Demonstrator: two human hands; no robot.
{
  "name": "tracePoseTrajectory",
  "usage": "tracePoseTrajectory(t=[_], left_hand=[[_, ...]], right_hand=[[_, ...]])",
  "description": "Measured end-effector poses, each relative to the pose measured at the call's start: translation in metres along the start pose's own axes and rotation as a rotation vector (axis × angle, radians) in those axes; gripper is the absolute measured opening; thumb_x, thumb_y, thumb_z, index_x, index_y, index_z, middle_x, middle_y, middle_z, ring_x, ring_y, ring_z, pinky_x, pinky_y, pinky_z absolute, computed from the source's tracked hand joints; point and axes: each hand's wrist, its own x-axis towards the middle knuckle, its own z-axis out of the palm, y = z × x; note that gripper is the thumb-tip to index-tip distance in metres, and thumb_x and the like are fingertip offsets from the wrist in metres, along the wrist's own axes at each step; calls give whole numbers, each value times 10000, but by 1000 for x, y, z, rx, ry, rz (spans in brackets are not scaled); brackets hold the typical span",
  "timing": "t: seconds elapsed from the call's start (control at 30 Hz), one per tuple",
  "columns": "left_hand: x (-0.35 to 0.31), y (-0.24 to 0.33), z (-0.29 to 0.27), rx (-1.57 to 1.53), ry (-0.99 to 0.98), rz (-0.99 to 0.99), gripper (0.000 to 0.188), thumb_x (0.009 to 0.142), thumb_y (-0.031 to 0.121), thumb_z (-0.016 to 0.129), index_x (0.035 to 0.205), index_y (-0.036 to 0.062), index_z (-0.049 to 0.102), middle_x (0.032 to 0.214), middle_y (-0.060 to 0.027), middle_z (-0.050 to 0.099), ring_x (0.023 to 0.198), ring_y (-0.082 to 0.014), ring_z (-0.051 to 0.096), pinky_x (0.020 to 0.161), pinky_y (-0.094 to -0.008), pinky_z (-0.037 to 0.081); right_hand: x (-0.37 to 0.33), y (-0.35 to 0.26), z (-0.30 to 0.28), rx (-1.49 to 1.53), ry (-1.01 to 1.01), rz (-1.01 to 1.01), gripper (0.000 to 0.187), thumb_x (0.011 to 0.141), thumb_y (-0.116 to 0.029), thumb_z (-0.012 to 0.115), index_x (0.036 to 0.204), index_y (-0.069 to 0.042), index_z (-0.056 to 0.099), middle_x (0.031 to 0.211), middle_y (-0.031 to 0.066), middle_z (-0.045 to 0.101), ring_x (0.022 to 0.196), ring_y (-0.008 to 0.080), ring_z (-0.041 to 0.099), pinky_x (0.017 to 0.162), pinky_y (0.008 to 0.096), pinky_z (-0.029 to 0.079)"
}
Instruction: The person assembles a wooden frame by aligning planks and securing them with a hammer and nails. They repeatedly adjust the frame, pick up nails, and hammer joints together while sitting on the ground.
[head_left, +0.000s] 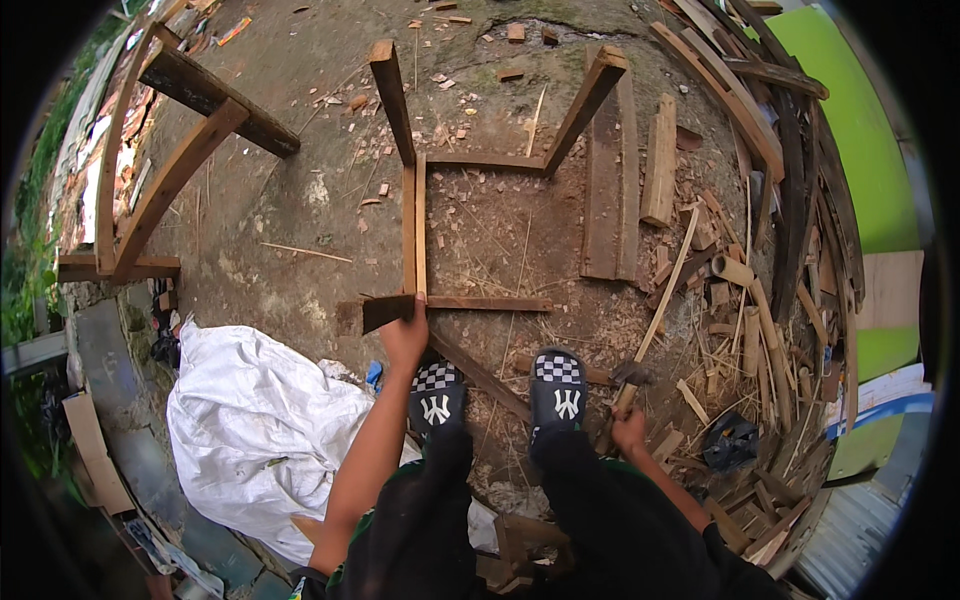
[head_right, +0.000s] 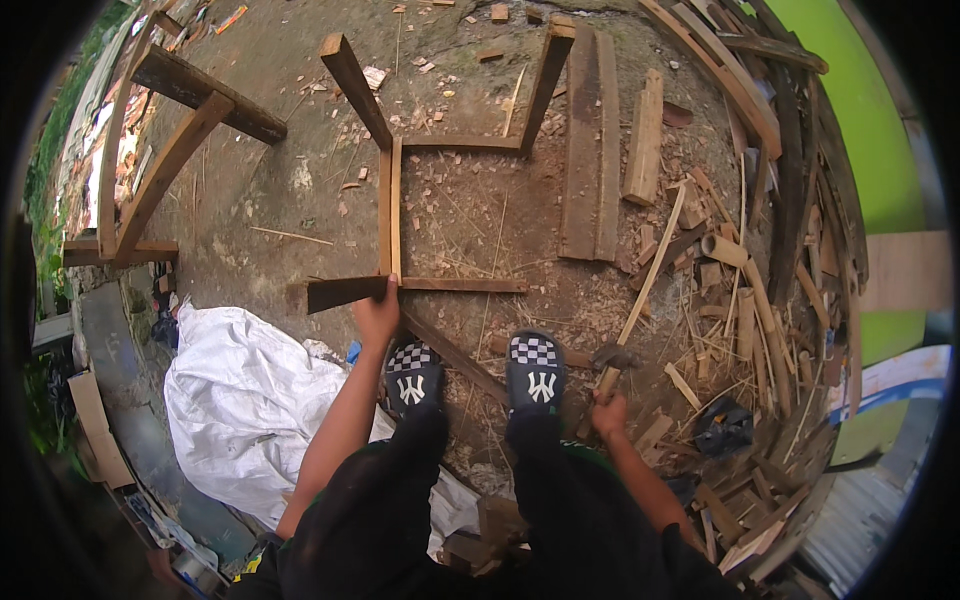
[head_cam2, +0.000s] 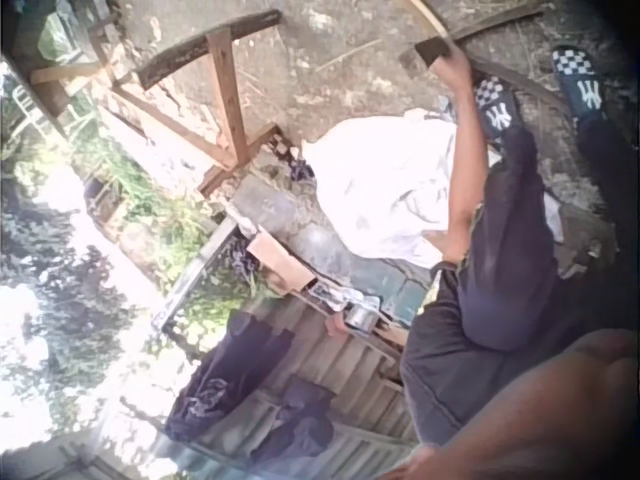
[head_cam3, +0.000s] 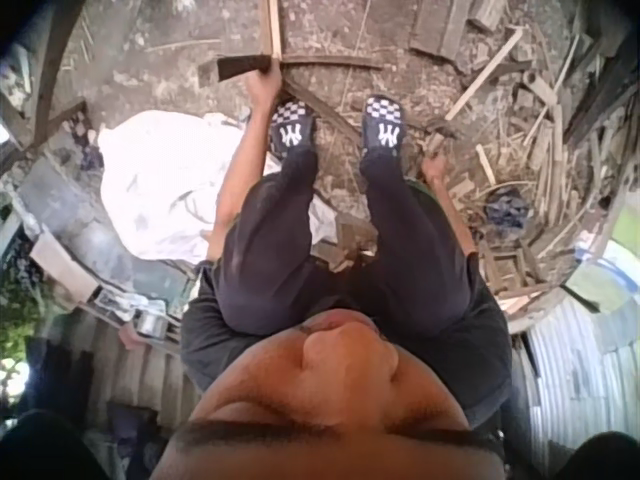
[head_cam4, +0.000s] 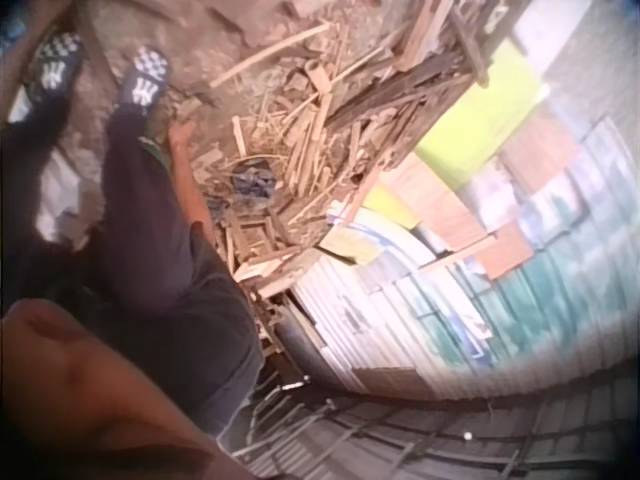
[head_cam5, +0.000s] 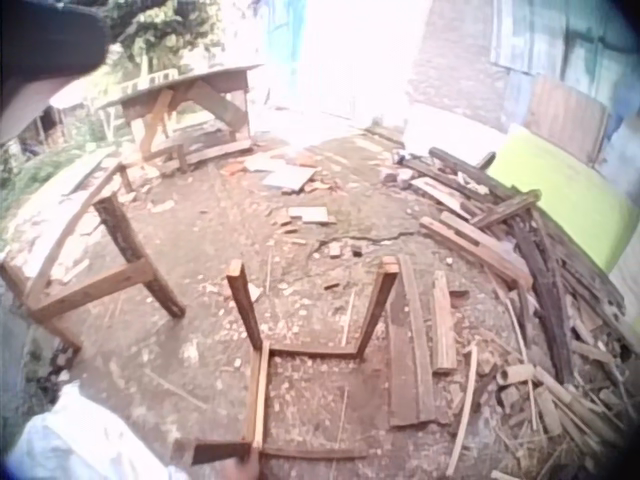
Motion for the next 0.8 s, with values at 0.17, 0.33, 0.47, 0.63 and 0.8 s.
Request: tracePoseTrajectory(t=[0.17,0.33,0.47,0.63,0.8], left_hand=[[-1,0,3,-4,27,50,347,1012,291,723,1119,-38,750,995,-244,771,965,-419,745,862,-468,555],[2,15,-10,23,-124,-83,399,1025,317,701,1208,-36,734,1035,-239,776,1004,-414,747,911,-458,554],[2,18,-5,-40,-25,-29,454,1013,276,720,1338,-39,693,1108,-258,766,1056,-399,742,931,-456,544],[0,14,-2,-55,-39,-48,435,1005,262,729,1321,-35,709,1106,-266,773,1074,-403,748,968,-454,542],[2,11,-6,-17,-43,13,405,1001,244,725,1292,-38,728,1078,-265,778,1056,-403,754,965,-455,547]], right_hand=[[-15,-26,-4,376,262,217,387,1114,-315,585,1288,30,598,843,111,633,652,216,615,599,399,496],[-59,-126,-66,829,109,23,362,1149,-370,514,1346,-67,524,770,11,461,534,91,448,455,278,387],[-62,-178,-85,792,-193,-42,494,1144,-315,531,1611,-205,413,776,27,494,513,105,431,432,283,393],[-50,-190,-46,965,-382,79,570,1156,-276,496,1691,-248,303,775,42,511,513,117,441,429,284,410],[-33,-205,-20,1317,-104,200,484,1166,-290,455,1639,-225,375,787,53,500,525,135,438,438,285,404]])
